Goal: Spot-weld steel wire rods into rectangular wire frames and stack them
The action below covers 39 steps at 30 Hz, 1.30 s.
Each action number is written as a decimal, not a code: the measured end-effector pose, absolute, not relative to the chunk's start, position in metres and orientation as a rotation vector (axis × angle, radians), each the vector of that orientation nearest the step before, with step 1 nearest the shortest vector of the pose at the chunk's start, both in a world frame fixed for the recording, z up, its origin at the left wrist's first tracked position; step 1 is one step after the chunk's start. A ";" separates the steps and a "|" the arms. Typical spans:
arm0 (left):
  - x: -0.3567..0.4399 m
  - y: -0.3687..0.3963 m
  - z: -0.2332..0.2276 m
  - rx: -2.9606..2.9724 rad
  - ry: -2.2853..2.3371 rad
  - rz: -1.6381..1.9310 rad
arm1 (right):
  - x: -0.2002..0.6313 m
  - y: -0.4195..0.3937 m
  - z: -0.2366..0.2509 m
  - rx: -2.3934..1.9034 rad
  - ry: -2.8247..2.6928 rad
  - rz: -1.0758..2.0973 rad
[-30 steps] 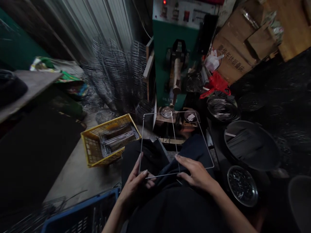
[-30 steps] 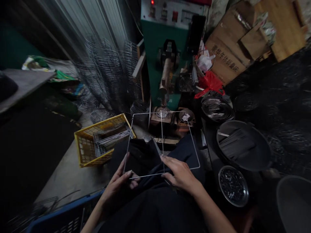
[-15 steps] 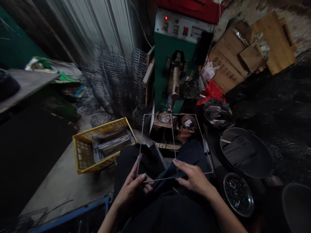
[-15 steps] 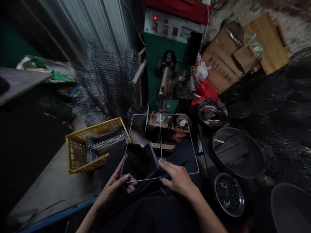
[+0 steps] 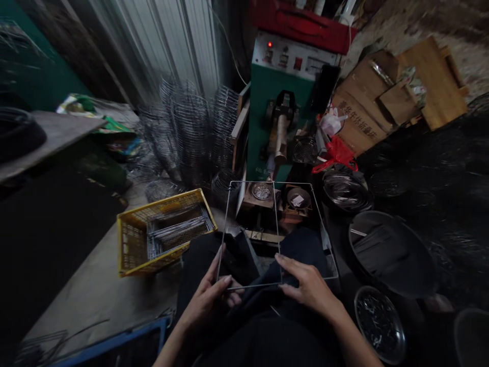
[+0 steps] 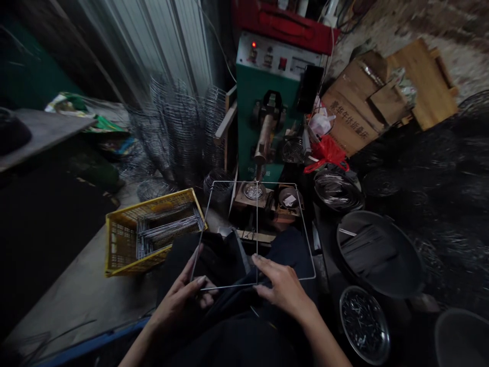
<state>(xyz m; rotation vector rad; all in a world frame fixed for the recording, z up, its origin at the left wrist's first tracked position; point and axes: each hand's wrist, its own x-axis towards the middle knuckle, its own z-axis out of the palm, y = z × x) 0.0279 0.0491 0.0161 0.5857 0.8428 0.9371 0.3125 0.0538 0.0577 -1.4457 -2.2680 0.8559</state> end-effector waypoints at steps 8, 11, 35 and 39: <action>0.026 0.053 0.016 0.611 0.844 0.922 | 0.313 0.058 0.055 -1.402 -2.254 0.874; 0.027 0.055 0.017 0.610 0.843 0.929 | 0.313 0.059 0.055 -1.404 -2.254 0.875; 0.033 0.223 0.000 0.767 0.648 1.054 | 0.324 0.207 0.050 -1.608 -2.164 0.096; 0.031 0.272 0.006 0.768 0.643 1.067 | 0.338 0.259 0.053 -1.559 -2.162 0.079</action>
